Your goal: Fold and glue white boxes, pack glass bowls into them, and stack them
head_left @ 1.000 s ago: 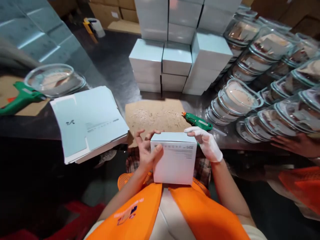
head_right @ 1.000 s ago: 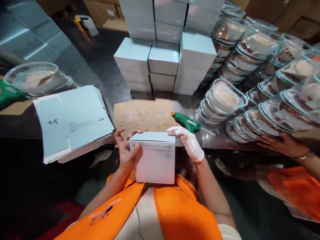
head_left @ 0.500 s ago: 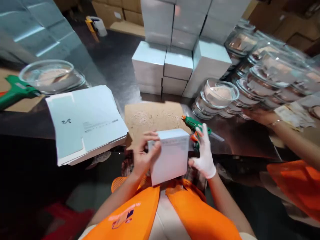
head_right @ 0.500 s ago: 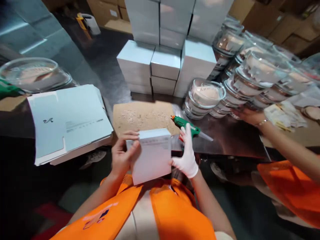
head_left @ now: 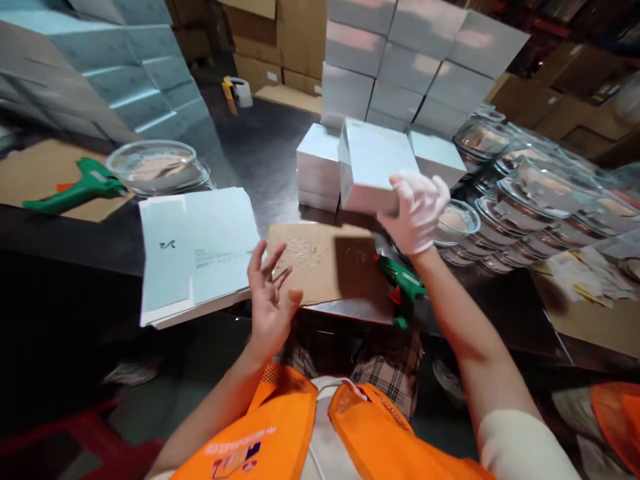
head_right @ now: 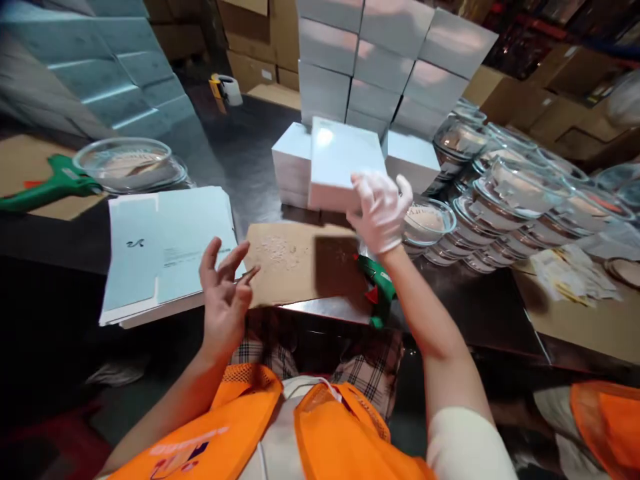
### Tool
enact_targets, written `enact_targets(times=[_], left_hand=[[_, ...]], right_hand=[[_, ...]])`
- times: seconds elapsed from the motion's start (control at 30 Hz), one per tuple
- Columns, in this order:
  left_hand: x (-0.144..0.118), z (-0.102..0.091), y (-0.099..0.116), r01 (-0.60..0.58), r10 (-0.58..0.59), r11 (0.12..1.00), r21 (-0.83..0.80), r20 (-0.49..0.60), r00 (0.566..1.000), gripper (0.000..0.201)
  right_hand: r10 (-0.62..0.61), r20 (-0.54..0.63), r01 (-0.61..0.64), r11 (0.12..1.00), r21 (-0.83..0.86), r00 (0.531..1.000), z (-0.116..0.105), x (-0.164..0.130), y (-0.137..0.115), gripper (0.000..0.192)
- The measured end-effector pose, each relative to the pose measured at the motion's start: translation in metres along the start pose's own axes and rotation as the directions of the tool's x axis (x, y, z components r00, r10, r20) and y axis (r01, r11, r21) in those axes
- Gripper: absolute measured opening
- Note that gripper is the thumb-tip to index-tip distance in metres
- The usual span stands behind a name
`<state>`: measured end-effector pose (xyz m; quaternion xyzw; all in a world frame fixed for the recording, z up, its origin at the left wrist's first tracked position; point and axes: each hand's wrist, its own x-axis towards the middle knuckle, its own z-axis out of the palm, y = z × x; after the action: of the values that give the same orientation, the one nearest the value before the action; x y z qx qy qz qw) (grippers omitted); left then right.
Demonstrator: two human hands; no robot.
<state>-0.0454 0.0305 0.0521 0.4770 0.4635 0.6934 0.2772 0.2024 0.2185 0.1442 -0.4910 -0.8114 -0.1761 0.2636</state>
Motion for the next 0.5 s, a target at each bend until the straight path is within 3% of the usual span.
enact_targets(times=[0.07, 0.13, 0.2, 0.23, 0.3, 0.37, 0.43, 0.5], left_hand=[[0.004, -0.013, 0.010, -0.057, 0.053, 0.988, 0.141, 0.032, 0.998, 0.076], [0.017, -0.037, 0.021, -0.121, 0.127, 0.925, 0.360, 0.009, 0.992, 0.065], [0.039, -0.072, 0.027, -0.109, 0.177, 0.801, 0.588, -0.060, 0.982, 0.058], [0.053, -0.093, 0.027, -0.047, 0.168, 0.731, 0.681, -0.113, 0.979, 0.057], [0.081, -0.137, 0.018, 0.184, 0.098, 0.574, 0.798, -0.290, 0.952, 0.061], [0.104, -0.175, -0.004, 0.396, -0.016, 0.444, 0.804, -0.435, 0.900, 0.072], [0.116, -0.201, -0.028, 0.450, -0.158, 0.428, 0.784, -0.426, 0.891, 0.066], [0.115, -0.214, -0.044, 0.429, -0.188, 0.468, 0.773, -0.387, 0.903, 0.053]], right_hand=[[0.027, 0.043, -0.026, 0.999, -0.027, 0.999, 0.012, 0.064, 0.008, 0.068], [0.038, 0.109, -0.037, 0.999, -0.012, 0.993, 0.022, 0.104, 0.015, 0.063], [0.043, 0.140, -0.043, 0.999, 0.001, 0.989, 0.027, 0.114, 0.018, 0.066], [0.054, 0.130, -0.054, 0.999, -0.004, 0.990, 0.028, 0.107, 0.018, 0.071], [0.076, 0.071, -0.075, 0.997, -0.016, 0.995, 0.026, 0.074, 0.010, 0.083], [0.032, 0.040, -0.033, 0.999, 0.004, 0.999, 0.021, 0.017, -0.005, 0.082], [-0.114, 0.034, 0.111, 0.991, 0.081, 0.993, 0.016, -0.051, -0.023, 0.065], [-0.231, 0.015, 0.225, 0.959, 0.174, 0.973, 0.012, -0.118, -0.039, 0.057]])
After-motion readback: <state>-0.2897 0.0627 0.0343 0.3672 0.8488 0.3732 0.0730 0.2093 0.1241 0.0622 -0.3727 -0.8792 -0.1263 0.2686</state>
